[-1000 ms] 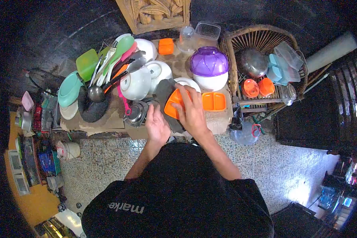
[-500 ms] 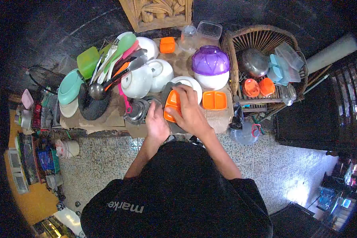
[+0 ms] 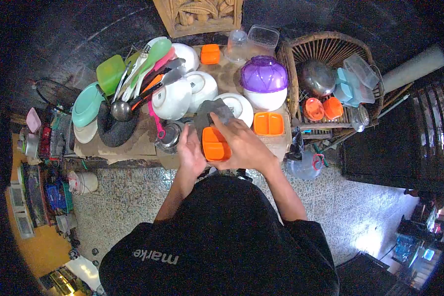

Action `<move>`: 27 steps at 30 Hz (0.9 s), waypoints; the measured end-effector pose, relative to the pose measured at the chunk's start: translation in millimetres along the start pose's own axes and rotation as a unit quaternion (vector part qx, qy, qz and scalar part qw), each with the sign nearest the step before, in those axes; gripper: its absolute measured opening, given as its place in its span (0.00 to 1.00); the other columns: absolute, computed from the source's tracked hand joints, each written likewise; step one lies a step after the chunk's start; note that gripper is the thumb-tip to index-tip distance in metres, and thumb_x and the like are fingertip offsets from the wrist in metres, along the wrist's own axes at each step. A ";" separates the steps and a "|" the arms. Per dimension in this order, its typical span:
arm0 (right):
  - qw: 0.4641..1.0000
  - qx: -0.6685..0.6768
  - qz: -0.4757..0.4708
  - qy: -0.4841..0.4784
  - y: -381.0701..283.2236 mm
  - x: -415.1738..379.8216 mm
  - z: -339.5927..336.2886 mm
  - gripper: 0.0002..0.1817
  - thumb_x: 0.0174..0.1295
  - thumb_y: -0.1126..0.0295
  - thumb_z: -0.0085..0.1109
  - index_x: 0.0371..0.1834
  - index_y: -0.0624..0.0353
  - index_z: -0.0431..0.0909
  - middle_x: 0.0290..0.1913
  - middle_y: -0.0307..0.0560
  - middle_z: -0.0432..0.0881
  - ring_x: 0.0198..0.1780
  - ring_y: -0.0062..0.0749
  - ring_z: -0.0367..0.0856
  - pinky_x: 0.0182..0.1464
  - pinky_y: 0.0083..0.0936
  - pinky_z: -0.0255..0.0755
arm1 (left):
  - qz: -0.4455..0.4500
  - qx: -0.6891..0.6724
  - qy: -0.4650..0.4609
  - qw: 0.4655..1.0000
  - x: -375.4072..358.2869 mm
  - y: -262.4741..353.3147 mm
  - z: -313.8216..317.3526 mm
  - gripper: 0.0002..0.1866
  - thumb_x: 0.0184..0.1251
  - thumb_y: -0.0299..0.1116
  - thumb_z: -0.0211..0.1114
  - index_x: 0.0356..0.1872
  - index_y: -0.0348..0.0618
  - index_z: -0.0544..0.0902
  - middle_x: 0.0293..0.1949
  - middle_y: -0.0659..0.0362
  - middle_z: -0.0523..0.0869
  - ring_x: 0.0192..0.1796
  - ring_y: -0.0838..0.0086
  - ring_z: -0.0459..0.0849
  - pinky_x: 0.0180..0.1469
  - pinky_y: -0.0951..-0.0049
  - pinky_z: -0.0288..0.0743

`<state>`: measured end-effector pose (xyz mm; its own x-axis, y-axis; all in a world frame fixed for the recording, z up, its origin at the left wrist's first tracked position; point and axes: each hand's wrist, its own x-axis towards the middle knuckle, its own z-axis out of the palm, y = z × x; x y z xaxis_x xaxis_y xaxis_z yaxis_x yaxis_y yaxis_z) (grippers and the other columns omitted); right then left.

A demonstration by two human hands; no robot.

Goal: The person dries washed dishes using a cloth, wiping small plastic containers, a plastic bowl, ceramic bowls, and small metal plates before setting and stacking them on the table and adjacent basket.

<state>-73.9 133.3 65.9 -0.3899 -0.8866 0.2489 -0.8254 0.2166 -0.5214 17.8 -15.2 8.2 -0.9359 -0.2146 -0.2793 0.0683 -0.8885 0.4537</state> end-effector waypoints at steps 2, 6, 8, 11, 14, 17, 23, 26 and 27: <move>0.991 0.123 0.050 -0.035 3.0 -0.6 -3.4 0.65 0.36 0.51 0.79 0.77 0.61 0.48 0.59 0.56 0.76 0.60 0.51 0.74 0.67 0.43 0.63 | 0.013 0.019 0.006 1.000 -1.1 -1.7 -1.2 0.34 0.75 0.56 0.41 0.68 0.37 0.64 0.65 0.55 0.73 0.67 0.66 0.70 0.70 0.64 0.58; 0.960 0.259 0.106 -0.018 7.5 1.9 -9.5 0.64 0.34 0.52 0.80 0.76 0.60 0.51 0.62 0.56 0.74 0.61 0.51 0.74 0.66 0.43 0.64 | 0.051 0.055 0.035 0.997 3.7 -9.3 -15.1 0.33 0.75 0.56 0.42 0.67 0.37 0.65 0.64 0.55 0.73 0.66 0.66 0.71 0.70 0.64 0.59; 0.992 0.111 0.055 -0.004 8.7 3.2 -10.6 0.61 0.34 0.51 0.80 0.74 0.59 0.57 0.63 0.57 0.73 0.62 0.51 0.73 0.66 0.43 0.65 | 0.016 0.025 -0.020 0.999 -3.1 -2.1 2.1 0.32 0.75 0.55 0.43 0.67 0.38 0.65 0.64 0.55 0.74 0.65 0.67 0.72 0.70 0.64 0.60; 0.998 0.022 0.045 0.039 4.3 1.9 3.2 0.57 0.35 0.49 0.79 0.71 0.60 0.62 0.62 0.58 0.73 0.61 0.52 0.74 0.64 0.42 0.66 | 0.027 0.029 0.000 0.999 -4.5 0.0 13.4 0.31 0.75 0.54 0.44 0.67 0.39 0.65 0.64 0.55 0.74 0.65 0.67 0.72 0.69 0.63 0.60; 0.998 -0.016 0.032 0.059 10.4 0.4 11.1 0.56 0.39 0.46 0.76 0.71 0.63 0.61 0.59 0.61 0.74 0.59 0.55 0.74 0.64 0.42 0.65 | 0.017 0.027 0.019 0.999 -0.8 -4.7 5.7 0.31 0.76 0.53 0.43 0.67 0.39 0.65 0.64 0.55 0.73 0.66 0.67 0.72 0.70 0.63 0.60; 0.993 -0.054 0.053 0.086 8.6 0.1 9.9 0.56 0.38 0.46 0.76 0.70 0.62 0.61 0.59 0.60 0.73 0.59 0.55 0.74 0.63 0.42 0.67 | 0.025 0.033 0.009 0.999 3.5 -7.9 2.4 0.30 0.76 0.52 0.43 0.68 0.39 0.65 0.64 0.56 0.74 0.66 0.67 0.72 0.69 0.63 0.61; 0.973 0.074 0.172 0.135 13.0 -2.1 -0.9 0.55 0.41 0.52 0.79 0.72 0.61 0.58 0.62 0.55 0.71 0.61 0.49 0.74 0.62 0.39 0.70 | 0.012 0.081 -0.013 0.997 -7.2 -9.4 22.2 0.26 0.78 0.46 0.45 0.64 0.35 0.69 0.60 0.54 0.77 0.63 0.67 0.74 0.66 0.66 0.64; 0.885 0.389 0.149 0.209 41.3 -15.1 27.1 0.56 0.42 0.61 0.81 0.73 0.61 0.55 0.65 0.49 0.68 0.63 0.39 0.72 0.63 0.34 0.70 | 0.002 0.484 -0.032 0.875 -5.7 -8.7 19.4 0.19 0.77 0.39 0.51 0.59 0.35 0.74 0.59 0.52 0.78 0.60 0.69 0.77 0.62 0.68 0.68; 0.820 0.509 0.120 0.231 36.4 -12.9 27.1 0.57 0.40 0.67 0.82 0.74 0.63 0.54 0.70 0.46 0.63 0.65 0.33 0.69 0.64 0.31 0.69 | 0.070 0.479 -0.036 0.874 -8.8 -15.3 27.3 0.20 0.75 0.36 0.55 0.60 0.33 0.73 0.61 0.45 0.76 0.62 0.62 0.77 0.61 0.65 0.69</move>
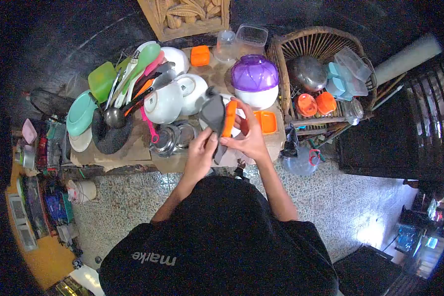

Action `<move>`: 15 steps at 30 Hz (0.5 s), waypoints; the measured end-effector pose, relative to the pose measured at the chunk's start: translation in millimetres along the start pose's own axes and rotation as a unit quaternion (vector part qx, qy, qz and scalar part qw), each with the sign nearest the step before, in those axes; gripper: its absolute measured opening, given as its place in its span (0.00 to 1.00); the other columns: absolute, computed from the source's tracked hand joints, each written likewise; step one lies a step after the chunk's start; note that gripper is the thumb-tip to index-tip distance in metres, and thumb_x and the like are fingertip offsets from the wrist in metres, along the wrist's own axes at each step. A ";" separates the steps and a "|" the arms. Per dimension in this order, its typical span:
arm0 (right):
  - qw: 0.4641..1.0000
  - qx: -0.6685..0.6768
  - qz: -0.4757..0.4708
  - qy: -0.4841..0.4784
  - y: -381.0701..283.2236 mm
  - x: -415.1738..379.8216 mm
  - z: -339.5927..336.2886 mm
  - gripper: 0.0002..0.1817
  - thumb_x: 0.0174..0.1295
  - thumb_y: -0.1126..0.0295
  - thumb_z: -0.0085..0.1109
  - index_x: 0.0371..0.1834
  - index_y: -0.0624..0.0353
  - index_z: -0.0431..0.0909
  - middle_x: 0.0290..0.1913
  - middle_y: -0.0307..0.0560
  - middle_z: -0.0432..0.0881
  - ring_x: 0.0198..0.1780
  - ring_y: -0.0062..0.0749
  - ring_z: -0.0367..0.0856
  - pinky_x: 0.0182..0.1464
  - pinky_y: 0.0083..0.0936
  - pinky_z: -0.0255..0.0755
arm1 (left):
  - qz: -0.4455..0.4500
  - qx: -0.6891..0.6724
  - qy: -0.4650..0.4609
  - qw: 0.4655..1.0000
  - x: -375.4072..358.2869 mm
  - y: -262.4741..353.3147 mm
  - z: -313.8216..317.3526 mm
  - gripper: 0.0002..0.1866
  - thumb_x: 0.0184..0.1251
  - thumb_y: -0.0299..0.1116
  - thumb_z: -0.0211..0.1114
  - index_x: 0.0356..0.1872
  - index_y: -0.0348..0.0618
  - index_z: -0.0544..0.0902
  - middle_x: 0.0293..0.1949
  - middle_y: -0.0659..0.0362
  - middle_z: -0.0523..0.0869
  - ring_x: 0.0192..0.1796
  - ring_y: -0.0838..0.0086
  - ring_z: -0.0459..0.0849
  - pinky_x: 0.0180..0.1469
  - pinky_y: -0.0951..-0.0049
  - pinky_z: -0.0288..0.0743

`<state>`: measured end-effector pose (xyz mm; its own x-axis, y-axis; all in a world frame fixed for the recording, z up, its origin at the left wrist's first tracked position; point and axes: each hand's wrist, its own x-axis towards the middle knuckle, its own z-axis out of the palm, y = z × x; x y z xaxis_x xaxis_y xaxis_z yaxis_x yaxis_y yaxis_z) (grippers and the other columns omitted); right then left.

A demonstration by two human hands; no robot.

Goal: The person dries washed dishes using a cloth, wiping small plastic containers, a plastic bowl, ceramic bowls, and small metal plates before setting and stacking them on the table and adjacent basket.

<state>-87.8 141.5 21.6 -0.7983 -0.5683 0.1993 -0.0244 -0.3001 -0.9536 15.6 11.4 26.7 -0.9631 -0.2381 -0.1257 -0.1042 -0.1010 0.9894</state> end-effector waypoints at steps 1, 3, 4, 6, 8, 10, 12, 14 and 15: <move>1.000 0.000 0.001 -0.003 1.8 -0.9 1.0 0.57 0.40 0.67 0.82 0.74 0.63 0.54 0.70 0.46 0.63 0.65 0.33 0.69 0.64 0.31 0.69 | 0.000 -0.001 0.003 1.000 -0.2 6.0 3.5 0.20 0.75 0.36 0.55 0.60 0.33 0.73 0.61 0.45 0.76 0.62 0.62 0.77 0.61 0.65 0.69; 0.996 0.087 -0.025 0.027 6.6 -2.7 2.2 0.59 0.39 0.67 0.82 0.75 0.65 0.52 0.71 0.49 0.61 0.66 0.34 0.69 0.65 0.30 0.67 | 0.176 0.125 -0.022 0.976 0.8 24.1 6.3 0.22 0.75 0.37 0.55 0.62 0.32 0.71 0.62 0.41 0.74 0.66 0.54 0.73 0.66 0.61 0.64; 0.995 0.093 -0.021 0.027 5.6 -4.3 2.3 0.59 0.41 0.63 0.81 0.75 0.66 0.51 0.71 0.49 0.62 0.66 0.32 0.69 0.65 0.32 0.66 | 0.208 0.148 -0.040 0.966 3.2 27.8 6.4 0.24 0.75 0.38 0.54 0.64 0.32 0.69 0.64 0.38 0.71 0.70 0.47 0.67 0.68 0.59 0.61; 0.993 0.100 -0.022 0.057 2.3 -10.0 9.2 0.59 0.42 0.59 0.80 0.75 0.66 0.51 0.70 0.49 0.64 0.66 0.31 0.69 0.66 0.32 0.65 | 0.233 0.192 -0.019 0.953 4.7 17.6 6.9 0.24 0.75 0.38 0.54 0.64 0.32 0.69 0.65 0.39 0.71 0.70 0.47 0.66 0.69 0.59 0.60; 0.990 0.107 -0.024 0.087 1.4 -15.5 11.6 0.59 0.44 0.55 0.78 0.75 0.66 0.50 0.69 0.49 0.65 0.66 0.30 0.68 0.67 0.33 0.64 | 0.257 0.235 0.000 0.937 7.3 7.0 6.4 0.24 0.75 0.38 0.54 0.64 0.32 0.69 0.66 0.40 0.70 0.71 0.46 0.64 0.70 0.59 0.59; 0.984 0.151 0.016 0.093 3.2 -20.0 10.2 0.57 0.47 0.46 0.73 0.74 0.67 0.54 0.67 0.50 0.68 0.66 0.32 0.70 0.67 0.33 0.64 | 0.264 0.232 0.019 0.936 11.1 1.7 4.1 0.24 0.75 0.40 0.53 0.64 0.32 0.70 0.66 0.40 0.71 0.71 0.45 0.63 0.70 0.60 0.60; 0.969 0.220 0.042 0.099 14.4 -25.0 9.1 0.55 0.46 0.43 0.72 0.72 0.64 0.56 0.67 0.51 0.67 0.66 0.38 0.69 0.69 0.37 0.62 | 0.220 0.184 0.021 0.958 13.6 1.2 1.2 0.24 0.76 0.40 0.52 0.64 0.32 0.70 0.65 0.40 0.72 0.71 0.48 0.65 0.69 0.60 0.60; 0.938 0.321 0.053 0.123 21.6 -26.0 11.1 0.53 0.47 0.39 0.69 0.70 0.60 0.58 0.66 0.51 0.67 0.64 0.47 0.70 0.68 0.42 0.63 | 0.122 0.083 0.038 0.988 11.2 5.1 0.7 0.24 0.78 0.43 0.50 0.64 0.35 0.72 0.61 0.44 0.77 0.66 0.59 0.74 0.66 0.63 0.65; 0.938 0.320 0.051 0.125 17.5 -21.9 14.2 0.53 0.47 0.39 0.69 0.70 0.60 0.58 0.66 0.51 0.67 0.64 0.47 0.70 0.68 0.42 0.63 | 0.123 0.083 0.036 0.988 12.9 -1.5 -2.7 0.24 0.78 0.43 0.50 0.64 0.35 0.72 0.61 0.44 0.77 0.66 0.59 0.74 0.66 0.63 0.65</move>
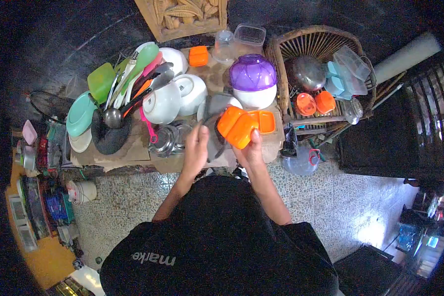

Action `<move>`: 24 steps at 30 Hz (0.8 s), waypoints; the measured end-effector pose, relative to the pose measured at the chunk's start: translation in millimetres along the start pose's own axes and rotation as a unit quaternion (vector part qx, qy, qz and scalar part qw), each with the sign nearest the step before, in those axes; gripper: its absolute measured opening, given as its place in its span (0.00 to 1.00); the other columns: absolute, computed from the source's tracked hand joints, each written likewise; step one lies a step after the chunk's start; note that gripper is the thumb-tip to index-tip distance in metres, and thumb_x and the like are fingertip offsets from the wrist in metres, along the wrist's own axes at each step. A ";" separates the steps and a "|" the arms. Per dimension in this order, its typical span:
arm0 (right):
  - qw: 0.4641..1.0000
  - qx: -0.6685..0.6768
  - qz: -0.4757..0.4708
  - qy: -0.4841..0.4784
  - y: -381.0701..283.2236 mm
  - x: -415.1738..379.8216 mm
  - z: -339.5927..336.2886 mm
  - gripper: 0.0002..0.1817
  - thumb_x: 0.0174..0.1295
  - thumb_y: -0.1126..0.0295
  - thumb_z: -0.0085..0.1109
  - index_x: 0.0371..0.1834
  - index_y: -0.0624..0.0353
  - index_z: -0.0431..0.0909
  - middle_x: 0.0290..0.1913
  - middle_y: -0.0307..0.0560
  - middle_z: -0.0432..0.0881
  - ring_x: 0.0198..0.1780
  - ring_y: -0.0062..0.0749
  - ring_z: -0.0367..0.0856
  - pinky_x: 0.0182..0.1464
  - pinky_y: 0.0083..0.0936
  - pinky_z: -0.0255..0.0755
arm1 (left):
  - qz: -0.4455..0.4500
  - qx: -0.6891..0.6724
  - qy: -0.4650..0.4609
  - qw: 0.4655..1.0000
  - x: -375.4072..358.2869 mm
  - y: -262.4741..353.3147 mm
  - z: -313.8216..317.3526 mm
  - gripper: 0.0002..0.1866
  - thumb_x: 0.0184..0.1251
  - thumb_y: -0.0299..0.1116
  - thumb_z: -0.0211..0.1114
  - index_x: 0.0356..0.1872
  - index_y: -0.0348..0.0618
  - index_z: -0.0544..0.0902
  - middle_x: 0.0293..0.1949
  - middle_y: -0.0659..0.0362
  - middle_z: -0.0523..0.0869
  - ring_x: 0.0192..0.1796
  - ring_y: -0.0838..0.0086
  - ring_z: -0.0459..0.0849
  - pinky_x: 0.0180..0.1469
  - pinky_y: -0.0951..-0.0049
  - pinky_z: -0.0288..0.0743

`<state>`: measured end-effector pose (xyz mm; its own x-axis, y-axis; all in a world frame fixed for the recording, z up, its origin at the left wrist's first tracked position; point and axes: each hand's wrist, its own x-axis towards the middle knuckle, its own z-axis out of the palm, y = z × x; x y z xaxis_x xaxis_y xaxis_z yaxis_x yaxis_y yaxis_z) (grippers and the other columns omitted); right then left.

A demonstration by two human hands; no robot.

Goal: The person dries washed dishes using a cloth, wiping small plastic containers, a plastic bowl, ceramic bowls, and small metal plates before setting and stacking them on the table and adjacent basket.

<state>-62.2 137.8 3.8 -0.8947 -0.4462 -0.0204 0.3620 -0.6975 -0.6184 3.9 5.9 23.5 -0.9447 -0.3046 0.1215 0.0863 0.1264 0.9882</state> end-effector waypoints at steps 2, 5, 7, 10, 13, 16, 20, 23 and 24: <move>0.994 0.093 0.008 -0.063 -6.0 5.5 6.4 0.54 0.47 0.36 0.67 0.71 0.60 0.59 0.66 0.51 0.68 0.64 0.47 0.71 0.67 0.42 0.64 | -0.143 -0.217 0.071 0.963 0.5 -25.3 -3.1 0.28 0.76 0.51 0.52 0.61 0.36 0.73 0.59 0.49 0.78 0.61 0.66 0.76 0.62 0.67 0.69; 0.994 0.067 -0.018 -0.083 -31.1 4.8 0.8 0.55 0.48 0.34 0.64 0.70 0.65 0.58 0.67 0.54 0.68 0.66 0.46 0.69 0.71 0.41 0.60 | -0.222 -0.413 0.126 0.874 -1.4 -25.5 -13.2 0.30 0.72 0.54 0.57 0.63 0.39 0.71 0.60 0.53 0.78 0.61 0.64 0.76 0.63 0.61 0.70; 0.991 -0.029 -0.033 -0.123 -57.4 7.9 -15.9 0.54 0.48 0.43 0.70 0.71 0.67 0.58 0.66 0.54 0.70 0.64 0.45 0.72 0.69 0.39 0.64 | -0.290 -0.508 0.139 0.799 -1.2 -11.2 -25.5 0.31 0.69 0.51 0.61 0.63 0.39 0.71 0.62 0.55 0.77 0.61 0.61 0.76 0.63 0.55 0.69; 0.897 -0.435 -0.052 -0.060 -97.5 16.6 -48.8 0.52 0.44 0.54 0.76 0.71 0.67 0.60 0.65 0.52 0.72 0.64 0.42 0.73 0.67 0.37 0.66 | -0.208 -0.482 0.128 0.841 -4.0 -25.7 -37.4 0.28 0.68 0.45 0.62 0.63 0.40 0.71 0.61 0.54 0.77 0.61 0.61 0.76 0.63 0.54 0.70; 0.725 -0.681 -0.071 -0.078 -113.5 28.9 -53.4 0.50 0.37 0.59 0.78 0.66 0.69 0.66 0.61 0.57 0.74 0.62 0.47 0.74 0.65 0.40 0.66 | -0.194 -0.461 0.155 0.852 -4.2 -28.2 -42.7 0.26 0.65 0.35 0.66 0.61 0.40 0.70 0.57 0.54 0.78 0.59 0.61 0.78 0.62 0.54 0.71; 0.541 -0.828 -0.118 -0.084 -97.5 27.0 -56.2 0.48 0.36 0.53 0.77 0.61 0.68 0.70 0.57 0.62 0.74 0.60 0.55 0.73 0.63 0.46 0.65 | -0.184 -0.442 0.174 0.861 -2.4 -21.4 -45.1 0.25 0.64 0.32 0.65 0.61 0.39 0.70 0.56 0.53 0.78 0.58 0.62 0.78 0.61 0.56 0.71; 0.419 -0.892 -0.139 0.097 -60.5 23.9 -40.5 0.46 0.41 0.44 0.72 0.59 0.67 0.71 0.54 0.63 0.74 0.56 0.55 0.73 0.58 0.47 0.65 | -0.190 -0.454 0.175 0.853 -2.3 -11.5 -45.3 0.24 0.64 0.32 0.64 0.60 0.38 0.69 0.55 0.52 0.78 0.57 0.62 0.79 0.60 0.56 0.72; 0.338 -0.917 -0.130 0.169 -46.4 28.0 -35.2 0.46 0.45 0.36 0.66 0.56 0.67 0.73 0.48 0.62 0.74 0.51 0.53 0.73 0.54 0.44 0.65 | -0.187 -0.467 0.147 0.851 -2.0 -20.1 -45.5 0.23 0.65 0.32 0.63 0.59 0.39 0.70 0.55 0.53 0.78 0.57 0.63 0.79 0.60 0.58 0.71; 0.339 -0.916 -0.127 0.173 -43.3 30.9 -34.6 0.46 0.45 0.36 0.66 0.56 0.67 0.73 0.48 0.62 0.74 0.51 0.53 0.73 0.54 0.44 0.65 | -0.191 -0.465 0.145 0.852 -2.6 -24.7 -45.5 0.23 0.65 0.32 0.63 0.59 0.39 0.70 0.55 0.53 0.78 0.57 0.63 0.79 0.60 0.58 0.71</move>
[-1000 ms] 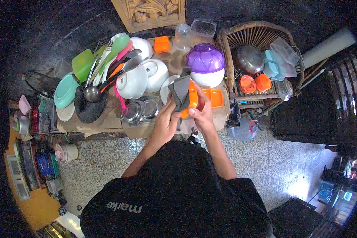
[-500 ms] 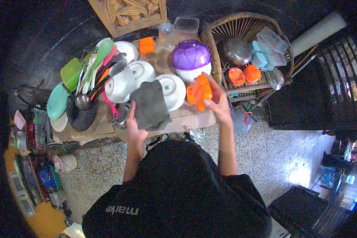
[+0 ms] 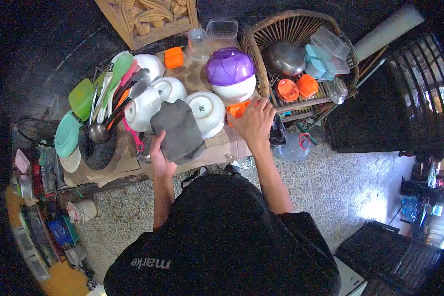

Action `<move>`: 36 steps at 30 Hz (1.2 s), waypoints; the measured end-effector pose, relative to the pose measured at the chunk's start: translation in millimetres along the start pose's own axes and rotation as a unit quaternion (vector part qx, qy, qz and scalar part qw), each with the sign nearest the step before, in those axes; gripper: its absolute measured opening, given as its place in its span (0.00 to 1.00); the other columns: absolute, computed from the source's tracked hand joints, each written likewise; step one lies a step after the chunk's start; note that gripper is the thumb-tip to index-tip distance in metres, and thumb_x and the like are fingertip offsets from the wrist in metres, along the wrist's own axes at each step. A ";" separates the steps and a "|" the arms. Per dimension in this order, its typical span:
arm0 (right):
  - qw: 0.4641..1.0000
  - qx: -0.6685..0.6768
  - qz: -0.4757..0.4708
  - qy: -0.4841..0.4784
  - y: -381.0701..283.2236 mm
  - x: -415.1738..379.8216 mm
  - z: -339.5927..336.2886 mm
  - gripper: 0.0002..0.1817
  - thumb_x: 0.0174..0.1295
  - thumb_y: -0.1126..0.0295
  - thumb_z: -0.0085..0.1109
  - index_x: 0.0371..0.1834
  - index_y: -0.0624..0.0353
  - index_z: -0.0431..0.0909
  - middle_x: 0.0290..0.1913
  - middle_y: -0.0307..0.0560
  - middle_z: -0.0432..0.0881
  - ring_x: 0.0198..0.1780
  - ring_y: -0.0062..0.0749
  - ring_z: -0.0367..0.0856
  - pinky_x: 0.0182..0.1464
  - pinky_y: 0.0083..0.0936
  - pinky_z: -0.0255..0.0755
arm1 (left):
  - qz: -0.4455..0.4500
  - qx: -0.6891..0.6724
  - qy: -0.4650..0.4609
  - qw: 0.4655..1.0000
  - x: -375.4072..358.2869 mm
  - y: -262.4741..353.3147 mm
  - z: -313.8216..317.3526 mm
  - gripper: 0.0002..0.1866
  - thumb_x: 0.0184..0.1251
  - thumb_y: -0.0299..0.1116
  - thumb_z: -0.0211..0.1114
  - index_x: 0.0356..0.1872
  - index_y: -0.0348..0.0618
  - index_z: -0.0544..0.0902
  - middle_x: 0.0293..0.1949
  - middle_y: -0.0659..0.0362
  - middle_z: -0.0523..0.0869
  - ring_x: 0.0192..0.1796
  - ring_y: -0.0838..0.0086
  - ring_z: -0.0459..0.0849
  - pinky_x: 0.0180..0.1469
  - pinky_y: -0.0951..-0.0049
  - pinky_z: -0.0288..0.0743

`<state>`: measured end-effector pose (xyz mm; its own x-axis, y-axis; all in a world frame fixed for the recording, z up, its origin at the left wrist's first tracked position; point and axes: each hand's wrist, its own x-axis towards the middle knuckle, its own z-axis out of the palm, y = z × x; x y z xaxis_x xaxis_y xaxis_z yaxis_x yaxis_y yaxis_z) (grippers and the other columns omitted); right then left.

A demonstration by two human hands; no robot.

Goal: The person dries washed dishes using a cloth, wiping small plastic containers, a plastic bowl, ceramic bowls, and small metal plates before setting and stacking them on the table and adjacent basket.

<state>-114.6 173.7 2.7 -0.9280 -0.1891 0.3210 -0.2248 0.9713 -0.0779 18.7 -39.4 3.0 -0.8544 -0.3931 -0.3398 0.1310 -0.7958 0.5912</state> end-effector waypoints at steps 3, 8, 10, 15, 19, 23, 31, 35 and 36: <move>0.999 -0.038 0.009 0.018 -6.9 3.4 4.5 0.43 0.49 0.33 0.59 0.42 0.73 0.78 0.44 0.60 0.74 0.48 0.50 0.74 0.52 0.40 0.65 | -0.014 0.002 -0.020 1.000 4.3 -2.2 -3.6 0.22 0.65 0.33 0.62 0.59 0.39 0.71 0.54 0.53 0.79 0.57 0.64 0.78 0.60 0.59 0.71; 0.999 -0.028 0.023 0.020 -6.8 -0.4 15.7 0.40 0.55 0.36 0.57 0.43 0.72 0.77 0.46 0.61 0.74 0.47 0.50 0.73 0.50 0.40 0.65 | -0.030 0.033 -0.034 0.998 2.9 1.9 2.8 0.22 0.65 0.37 0.62 0.57 0.39 0.73 0.54 0.54 0.80 0.57 0.63 0.78 0.62 0.56 0.70; 0.999 -0.014 0.034 -0.015 -7.1 -2.5 16.2 0.38 0.57 0.38 0.56 0.44 0.72 0.77 0.47 0.63 0.73 0.48 0.50 0.73 0.50 0.41 0.65 | -0.037 0.035 -0.025 0.998 5.9 2.8 -0.4 0.21 0.66 0.36 0.62 0.57 0.39 0.73 0.54 0.54 0.80 0.57 0.63 0.79 0.62 0.56 0.69; 0.999 0.009 0.047 0.014 -2.8 -3.5 17.5 0.33 0.62 0.45 0.56 0.54 0.67 0.74 0.54 0.64 0.71 0.53 0.53 0.71 0.53 0.45 0.64 | -0.052 0.027 -0.039 0.998 10.5 5.8 -3.5 0.22 0.66 0.37 0.62 0.58 0.40 0.73 0.55 0.54 0.80 0.57 0.64 0.79 0.62 0.56 0.70; 0.987 0.153 0.010 0.039 -7.5 -7.6 -31.2 0.25 0.67 0.55 0.52 0.58 0.63 0.73 0.54 0.62 0.73 0.55 0.44 0.73 0.55 0.43 0.64 | -0.049 0.023 -0.065 0.996 10.8 10.8 5.8 0.23 0.64 0.32 0.63 0.60 0.38 0.71 0.55 0.52 0.80 0.57 0.62 0.79 0.60 0.59 0.72; 0.703 0.647 0.111 -0.275 -31.5 -27.2 -44.3 0.25 0.71 0.54 0.51 0.56 0.67 0.73 0.53 0.54 0.78 0.56 0.34 0.74 0.58 0.30 0.65 | -0.044 0.104 -0.126 0.986 6.3 10.7 27.6 0.27 0.63 0.25 0.65 0.62 0.36 0.68 0.56 0.51 0.78 0.58 0.62 0.78 0.60 0.61 0.73; 0.418 0.857 0.206 -0.222 -67.8 -14.7 -32.0 0.23 0.68 0.60 0.59 0.59 0.65 0.71 0.54 0.48 0.80 0.54 0.35 0.79 0.57 0.33 0.73 | 0.085 0.343 -0.219 0.909 24.7 17.6 76.0 0.22 0.71 0.36 0.63 0.60 0.36 0.73 0.54 0.58 0.80 0.54 0.75 0.76 0.60 0.72 0.68; 0.416 0.852 0.244 -0.204 -69.6 12.3 -39.2 0.24 0.69 0.59 0.56 0.61 0.63 0.71 0.57 0.48 0.79 0.58 0.38 0.78 0.62 0.37 0.71 | 0.066 0.474 -0.212 0.852 64.1 34.6 84.1 0.30 0.76 0.53 0.50 0.60 0.33 0.75 0.53 0.57 0.80 0.56 0.73 0.75 0.61 0.71 0.67; 0.416 0.852 0.238 -0.210 -68.5 17.6 -36.2 0.24 0.69 0.59 0.56 0.61 0.63 0.71 0.57 0.48 0.79 0.58 0.38 0.78 0.62 0.37 0.71 | 0.074 0.488 -0.159 0.855 87.5 38.4 83.3 0.32 0.77 0.57 0.44 0.55 0.35 0.80 0.46 0.58 0.83 0.49 0.74 0.78 0.53 0.74 0.69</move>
<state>-104.8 109.0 47.9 -0.8778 -0.3895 -0.2788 0.4617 -0.5332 -0.7089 -92.9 -66.0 56.9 -0.9786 -0.1880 -0.0835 -0.0992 0.0756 0.9922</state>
